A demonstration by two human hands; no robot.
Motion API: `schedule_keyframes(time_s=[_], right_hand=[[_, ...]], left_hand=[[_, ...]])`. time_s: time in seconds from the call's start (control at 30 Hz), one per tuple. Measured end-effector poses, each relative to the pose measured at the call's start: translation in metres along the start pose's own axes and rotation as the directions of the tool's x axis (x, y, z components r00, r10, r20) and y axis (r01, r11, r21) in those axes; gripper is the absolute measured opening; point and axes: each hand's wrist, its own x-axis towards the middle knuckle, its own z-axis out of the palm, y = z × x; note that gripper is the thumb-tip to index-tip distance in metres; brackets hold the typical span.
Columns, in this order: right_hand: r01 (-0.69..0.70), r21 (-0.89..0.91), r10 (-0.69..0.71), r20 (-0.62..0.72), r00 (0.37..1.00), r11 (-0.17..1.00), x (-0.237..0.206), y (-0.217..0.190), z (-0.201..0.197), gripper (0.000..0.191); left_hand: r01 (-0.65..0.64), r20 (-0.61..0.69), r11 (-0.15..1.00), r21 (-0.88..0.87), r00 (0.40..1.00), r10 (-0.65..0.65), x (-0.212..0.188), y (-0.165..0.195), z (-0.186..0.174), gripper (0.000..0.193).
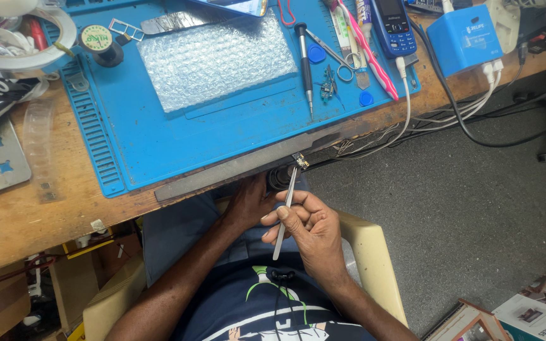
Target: The person sits at a cluttered electronics repair workbench, handles a disassembled phone, picks up small components, and files a small metal part with a flat file held across their lap. They use tweezers to pick at the part and place it on the work mat.
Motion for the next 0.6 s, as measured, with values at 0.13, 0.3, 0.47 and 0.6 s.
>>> schedule_keyframes(time_s=[0.13,0.3,0.47,0.6], right_hand=[[0.001,-0.026,-0.001,-0.008,1.0,1.0,0.0,0.0,-0.001,0.034],[0.018,-0.017,-0.018,-0.007,1.0,1.0,0.0,0.002,0.0,0.035],[0.023,-0.025,-0.024,-0.015,1.0,0.999,0.0,0.001,0.0,0.036],[0.03,-0.02,-0.03,-0.014,0.999,0.999,0.001,0.001,0.001,0.037]], left_hand=[[0.023,0.013,1.0,0.004,1.0,-0.023,0.001,-0.001,0.001,0.033],[-0.037,-0.015,0.999,0.021,0.999,0.038,-0.001,-0.006,0.003,0.039],[-0.093,-0.066,0.994,0.062,0.993,0.097,-0.004,-0.002,0.002,0.047],[0.057,0.032,0.998,0.014,0.998,-0.058,-0.002,0.004,-0.002,0.041]])
